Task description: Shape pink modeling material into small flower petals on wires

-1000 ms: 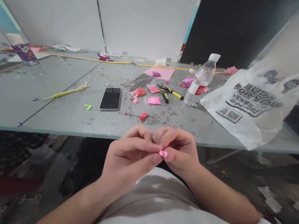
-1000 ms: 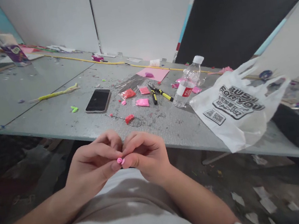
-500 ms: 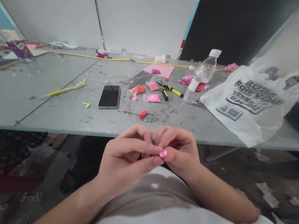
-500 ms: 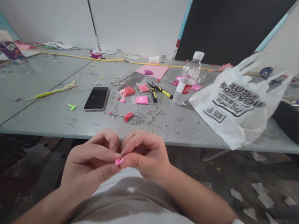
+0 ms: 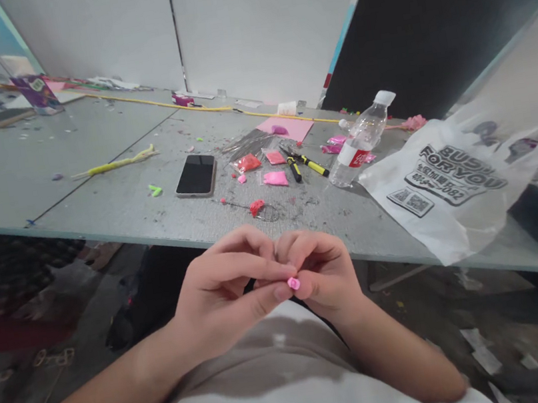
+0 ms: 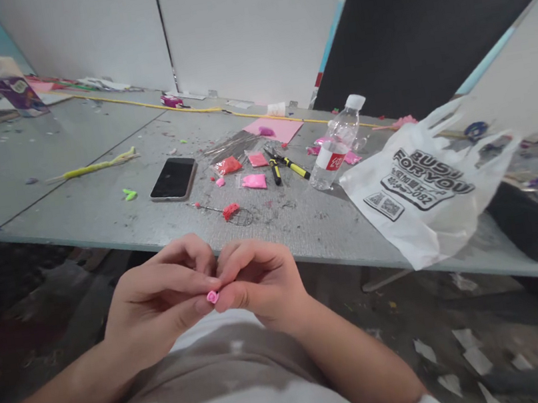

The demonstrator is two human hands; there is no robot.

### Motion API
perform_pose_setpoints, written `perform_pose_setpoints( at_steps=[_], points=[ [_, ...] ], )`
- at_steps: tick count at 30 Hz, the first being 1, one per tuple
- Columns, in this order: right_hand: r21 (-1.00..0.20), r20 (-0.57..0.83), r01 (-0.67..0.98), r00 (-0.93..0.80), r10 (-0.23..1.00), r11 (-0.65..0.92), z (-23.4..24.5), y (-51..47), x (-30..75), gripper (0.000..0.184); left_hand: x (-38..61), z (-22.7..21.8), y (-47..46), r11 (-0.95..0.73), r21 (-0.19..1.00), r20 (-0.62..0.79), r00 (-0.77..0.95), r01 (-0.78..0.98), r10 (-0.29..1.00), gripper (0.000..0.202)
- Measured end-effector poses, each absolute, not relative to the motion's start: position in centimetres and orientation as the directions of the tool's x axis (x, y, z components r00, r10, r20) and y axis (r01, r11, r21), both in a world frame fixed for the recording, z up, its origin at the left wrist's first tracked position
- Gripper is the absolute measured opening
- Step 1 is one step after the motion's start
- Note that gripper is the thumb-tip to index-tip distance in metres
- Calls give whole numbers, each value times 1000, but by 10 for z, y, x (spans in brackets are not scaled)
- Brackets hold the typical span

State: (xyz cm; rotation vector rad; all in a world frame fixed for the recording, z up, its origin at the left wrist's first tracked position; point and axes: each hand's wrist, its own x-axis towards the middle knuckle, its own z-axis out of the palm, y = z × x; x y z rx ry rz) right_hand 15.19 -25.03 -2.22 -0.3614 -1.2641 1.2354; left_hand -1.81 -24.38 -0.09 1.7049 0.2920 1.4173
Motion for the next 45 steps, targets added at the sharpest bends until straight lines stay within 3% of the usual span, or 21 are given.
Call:
perform_pose_setpoints(
  at_steps=[10, 32, 38, 45],
  points=[
    [-804, 495, -490, -239, 835, 336, -21, -251, 154, 23, -20, 5, -245, -622, 724, 689, 345, -296, 638, 30],
    [-849, 481, -359, -219, 849, 388, -12, -252, 162, 32, -35, 17, -243, -811, 566, 766, 457, -145, 453, 18],
    [-872, 438, -335, -207, 875, 357, -14, -253, 162, 36, -37, 14, -243, -772, 609, 749, 450, -181, 486, 14],
    [-857, 469, -340, -208, 858, 386, -12, -256, 162, 28, -33, 8, -240, -674, 686, 715, 422, -273, 557, 20]
  ],
)
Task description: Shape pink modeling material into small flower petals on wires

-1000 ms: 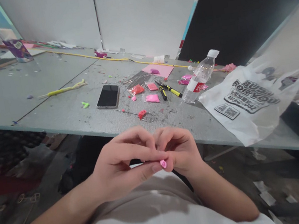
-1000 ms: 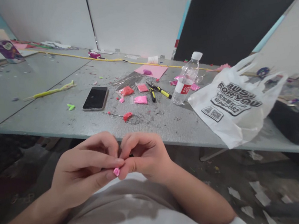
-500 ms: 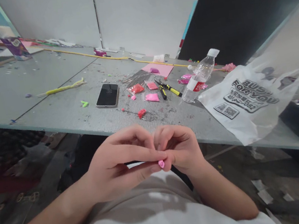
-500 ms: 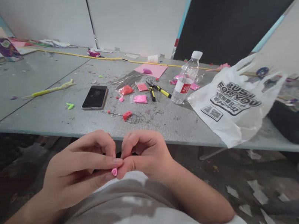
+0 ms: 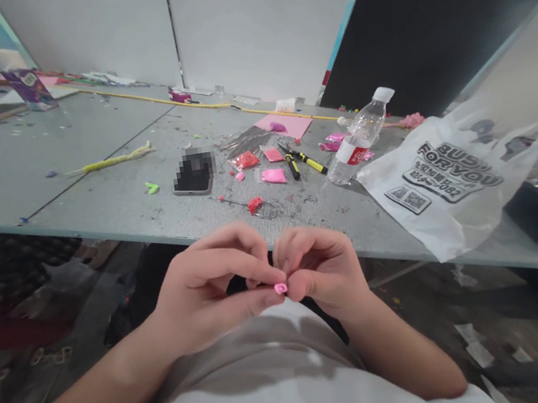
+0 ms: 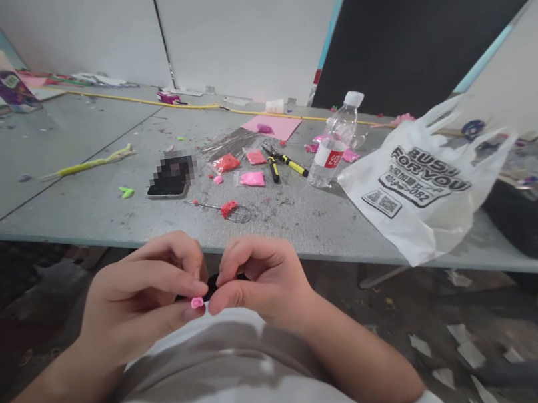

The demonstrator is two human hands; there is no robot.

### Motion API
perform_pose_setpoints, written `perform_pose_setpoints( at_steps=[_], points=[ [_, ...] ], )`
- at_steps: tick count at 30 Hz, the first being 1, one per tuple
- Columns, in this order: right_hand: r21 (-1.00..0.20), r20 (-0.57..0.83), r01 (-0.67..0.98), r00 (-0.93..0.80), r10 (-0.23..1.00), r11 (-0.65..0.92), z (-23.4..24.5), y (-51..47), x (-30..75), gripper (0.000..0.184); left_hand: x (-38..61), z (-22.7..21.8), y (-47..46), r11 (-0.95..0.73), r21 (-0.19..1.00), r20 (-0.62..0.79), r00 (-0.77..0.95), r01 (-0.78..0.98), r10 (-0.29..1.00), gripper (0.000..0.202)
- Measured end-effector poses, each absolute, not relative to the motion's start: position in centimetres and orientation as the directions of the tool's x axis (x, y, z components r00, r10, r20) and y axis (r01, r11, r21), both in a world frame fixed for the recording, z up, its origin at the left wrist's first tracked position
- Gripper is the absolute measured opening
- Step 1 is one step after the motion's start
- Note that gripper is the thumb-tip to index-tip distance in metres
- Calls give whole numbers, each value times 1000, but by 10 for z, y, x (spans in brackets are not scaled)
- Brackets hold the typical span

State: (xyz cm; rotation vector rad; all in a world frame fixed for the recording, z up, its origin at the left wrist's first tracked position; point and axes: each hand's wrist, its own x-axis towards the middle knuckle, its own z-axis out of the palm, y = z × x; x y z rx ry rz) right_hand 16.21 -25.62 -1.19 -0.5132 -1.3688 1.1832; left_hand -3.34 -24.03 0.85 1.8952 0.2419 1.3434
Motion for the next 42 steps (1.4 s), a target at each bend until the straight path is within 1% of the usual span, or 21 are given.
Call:
perform_pose_setpoints(
  at_steps=[3, 5, 8, 10, 12, 13, 15, 17, 18, 19, 21, 23, 26, 29, 33, 38, 42],
  points=[
    [-837, 513, -346, -227, 828, 424, -11, -256, 164, 19, -32, 3, -235, -657, 693, 716, 392, -298, 578, 22],
    [-825, 540, -330, -219, 813, 460, -9, -253, 168, 15, -32, -2, -227, -673, 693, 713, 379, -256, 590, 20],
    [-813, 567, -255, -139, 812, 523, 2, -239, 180, 15, -38, -10, -204, -728, 676, 714, 348, -116, 608, 14],
    [-811, 571, -194, -58, 819, 551, 16, -221, 190, 20, -44, -14, -180, -781, 625, 737, 328, 2, 591, 9],
    [-825, 560, -99, -2, 829, 557, 33, -194, 200, 27, -49, -15, -151, -829, 542, 734, 403, 136, 546, 10],
    [-822, 567, -43, 14, 823, 567, 41, -178, 204, 30, -49, -15, -135, -841, 507, 707, 468, 188, 530, 14],
    [-805, 589, 81, 2, 808, 587, 53, -142, 210, 37, -46, -12, -102, -858, 435, 589, 635, 272, 500, 21],
    [-790, 592, 183, -20, 806, 585, 55, -103, 213, 43, -36, -9, -71, -882, 355, 473, 755, 308, 454, 25],
    [-793, 576, 225, -30, 817, 567, 52, -85, 214, 46, -30, -8, -57, -895, 314, 424, 797, 316, 431, 25],
    [-803, 546, 266, -34, 837, 534, 46, -69, 216, 48, -24, -8, -45, -895, 282, 394, 809, 347, 437, 25],
    [-813, 477, 373, -14, 879, 447, 28, -43, 218, 46, -15, -10, -25, -868, 236, 352, 794, 437, 496, 25],
    [-766, 415, 529, -27, 910, 365, 8, -29, 221, 44, -10, -14, -13, -844, 222, 347, 770, 488, 536, 26],
    [-712, 395, 611, -58, 917, 346, -12, -25, 227, 37, -12, -22, -7, -826, 227, 341, 753, 516, 563, 26],
    [-669, 390, 655, -92, 916, 351, -17, -31, 231, 34, -18, -26, -9, -822, 236, 322, 756, 519, 570, 28],
    [-610, 385, 708, -129, 914, 357, -15, -35, 233, 35, -23, -23, -14, -818, 250, 319, 753, 518, 575, 32],
    [-566, 386, 741, -149, 910, 362, -18, -30, 236, 33, -29, -23, -14, -768, 264, 366, 676, 583, 639, 37],
    [-545, 383, 756, -159, 910, 362, -19, -28, 236, 34, -26, -27, -8, -719, 265, 373, 619, 643, 691, 39]
  ],
)
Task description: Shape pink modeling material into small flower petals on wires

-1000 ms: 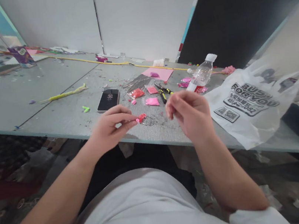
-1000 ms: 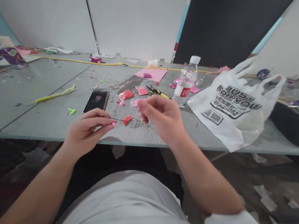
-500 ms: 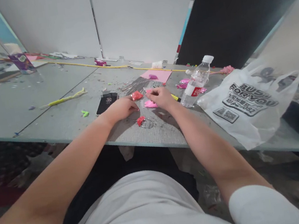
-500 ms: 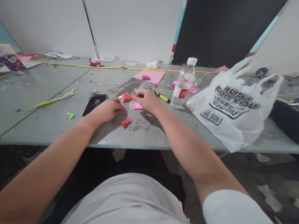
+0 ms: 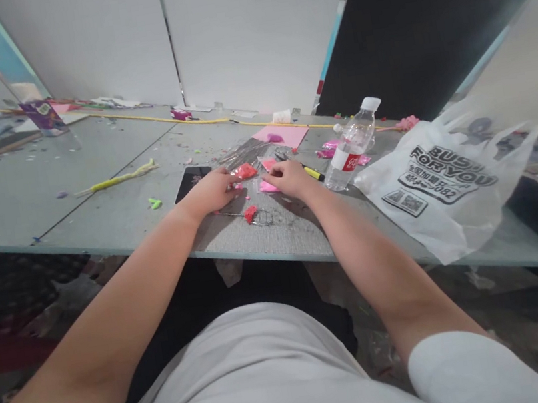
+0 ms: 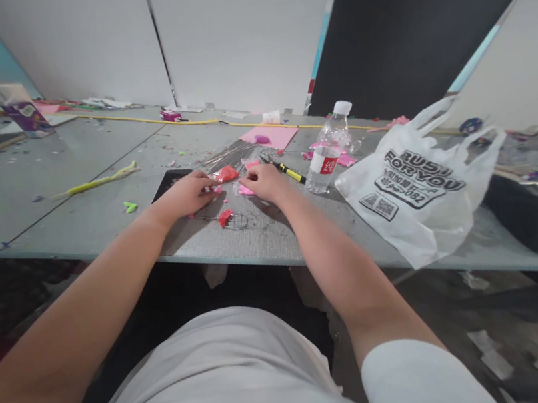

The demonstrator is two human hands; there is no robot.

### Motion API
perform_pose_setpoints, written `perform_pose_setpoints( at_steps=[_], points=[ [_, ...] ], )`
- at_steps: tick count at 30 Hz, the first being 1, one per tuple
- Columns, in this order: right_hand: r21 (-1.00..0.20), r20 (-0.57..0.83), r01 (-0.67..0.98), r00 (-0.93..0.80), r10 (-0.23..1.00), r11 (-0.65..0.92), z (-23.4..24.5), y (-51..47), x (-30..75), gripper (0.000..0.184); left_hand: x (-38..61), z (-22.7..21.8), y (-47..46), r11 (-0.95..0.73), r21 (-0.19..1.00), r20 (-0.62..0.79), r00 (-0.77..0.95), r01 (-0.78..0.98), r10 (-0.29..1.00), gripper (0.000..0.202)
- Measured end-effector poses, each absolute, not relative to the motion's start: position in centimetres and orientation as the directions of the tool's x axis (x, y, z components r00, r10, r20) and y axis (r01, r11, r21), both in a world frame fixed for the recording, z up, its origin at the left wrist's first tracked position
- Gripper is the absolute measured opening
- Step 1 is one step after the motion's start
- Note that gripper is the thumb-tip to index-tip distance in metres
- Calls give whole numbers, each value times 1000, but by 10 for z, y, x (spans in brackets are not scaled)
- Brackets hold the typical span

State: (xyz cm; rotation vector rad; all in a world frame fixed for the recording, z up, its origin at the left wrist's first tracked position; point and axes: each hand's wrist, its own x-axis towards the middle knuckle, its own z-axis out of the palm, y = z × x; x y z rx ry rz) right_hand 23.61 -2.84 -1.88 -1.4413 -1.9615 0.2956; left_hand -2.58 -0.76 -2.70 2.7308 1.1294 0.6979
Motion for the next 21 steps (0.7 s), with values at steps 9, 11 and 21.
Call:
perform_pose_setpoints(
  at_steps=[9, 11, 21],
  points=[
    [-544, 384, 744, -192, 903, 389, -16, -38, 226, 34, -14, -26, -3, -687, 356, 405, 558, 634, 724, 25],
    [-552, 408, 727, -191, 893, 408, -15, -41, 225, 29, -15, -22, -7, -682, 408, 441, 524, 606, 729, 27],
    [-565, 603, 494, -299, 740, 661, -10, -57, 202, 28, -13, -15, -27, -664, 628, 489, 457, 407, 743, 35]
  ],
)
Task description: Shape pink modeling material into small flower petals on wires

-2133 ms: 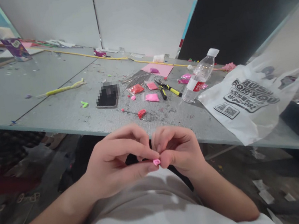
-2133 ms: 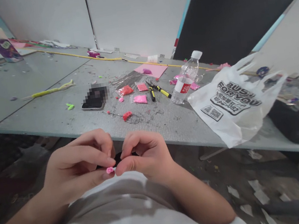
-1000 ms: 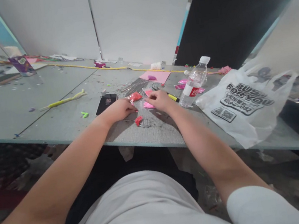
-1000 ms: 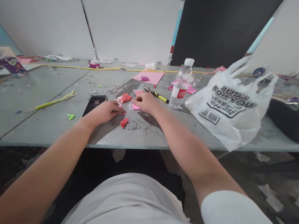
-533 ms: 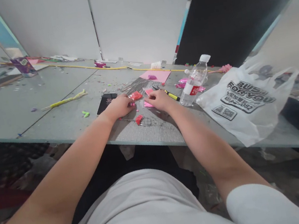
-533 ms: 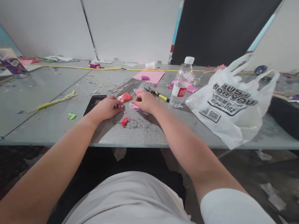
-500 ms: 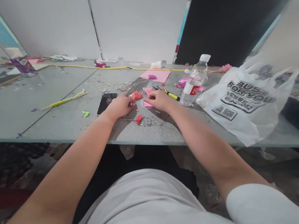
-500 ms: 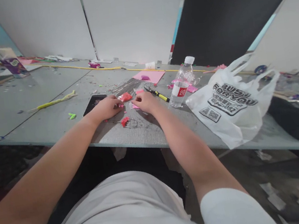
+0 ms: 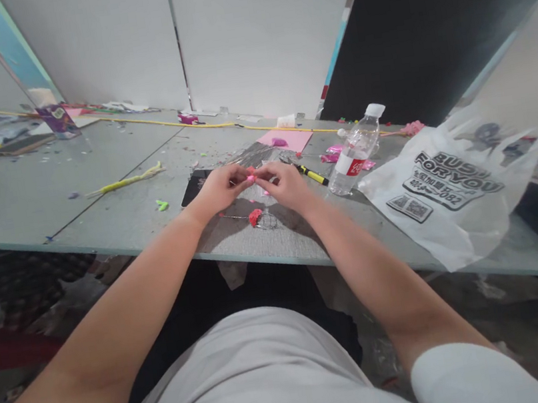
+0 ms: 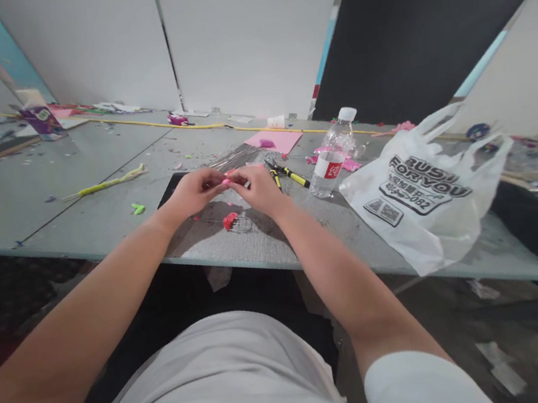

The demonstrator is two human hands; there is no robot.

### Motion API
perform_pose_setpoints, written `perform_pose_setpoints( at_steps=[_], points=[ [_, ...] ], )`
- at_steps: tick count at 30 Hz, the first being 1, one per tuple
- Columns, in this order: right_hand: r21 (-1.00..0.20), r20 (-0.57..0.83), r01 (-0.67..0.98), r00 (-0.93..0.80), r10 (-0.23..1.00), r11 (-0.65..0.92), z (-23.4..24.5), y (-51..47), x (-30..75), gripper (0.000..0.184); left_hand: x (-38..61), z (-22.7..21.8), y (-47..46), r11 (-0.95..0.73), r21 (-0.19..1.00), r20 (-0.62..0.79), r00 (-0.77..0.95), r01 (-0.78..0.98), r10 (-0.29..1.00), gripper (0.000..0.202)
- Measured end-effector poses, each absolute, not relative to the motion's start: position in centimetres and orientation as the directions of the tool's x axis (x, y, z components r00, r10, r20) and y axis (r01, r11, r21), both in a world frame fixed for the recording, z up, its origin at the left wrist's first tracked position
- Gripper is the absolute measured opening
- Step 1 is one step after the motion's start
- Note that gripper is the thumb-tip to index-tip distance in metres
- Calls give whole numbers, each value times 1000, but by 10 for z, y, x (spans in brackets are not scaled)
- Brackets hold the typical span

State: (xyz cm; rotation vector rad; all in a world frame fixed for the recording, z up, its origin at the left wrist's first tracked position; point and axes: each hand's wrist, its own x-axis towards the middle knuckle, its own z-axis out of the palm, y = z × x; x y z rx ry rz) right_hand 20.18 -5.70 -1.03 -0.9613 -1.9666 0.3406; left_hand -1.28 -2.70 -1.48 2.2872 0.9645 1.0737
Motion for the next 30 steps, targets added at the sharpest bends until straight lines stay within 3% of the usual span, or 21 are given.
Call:
perform_pose_setpoints(
  at_steps=[10, 17, 22, 26, 30],
  points=[
    [-521, 571, 579, -310, 760, 628, -12, -55, 202, 24, -13, -11, -33, -701, 607, 514, 487, 376, 706, 28],
    [-541, 505, 596, -335, 796, 594, -12, -54, 204, 20, -13, -13, -30, -769, 518, 526, 569, 375, 632, 22],
    [-484, 516, 598, -395, 760, 639, -13, -52, 206, 24, -13, -12, -29, -755, 521, 514, 561, 397, 649, 23],
    [-517, 573, 578, -315, 757, 632, -12, -52, 207, 26, -13, -10, -32, -723, 547, 521, 504, 423, 689, 23],
    [-597, 599, 557, -169, 783, 577, -11, -51, 212, 13, -14, -13, -29, -705, 534, 520, 477, 466, 709, 22]
  ],
)
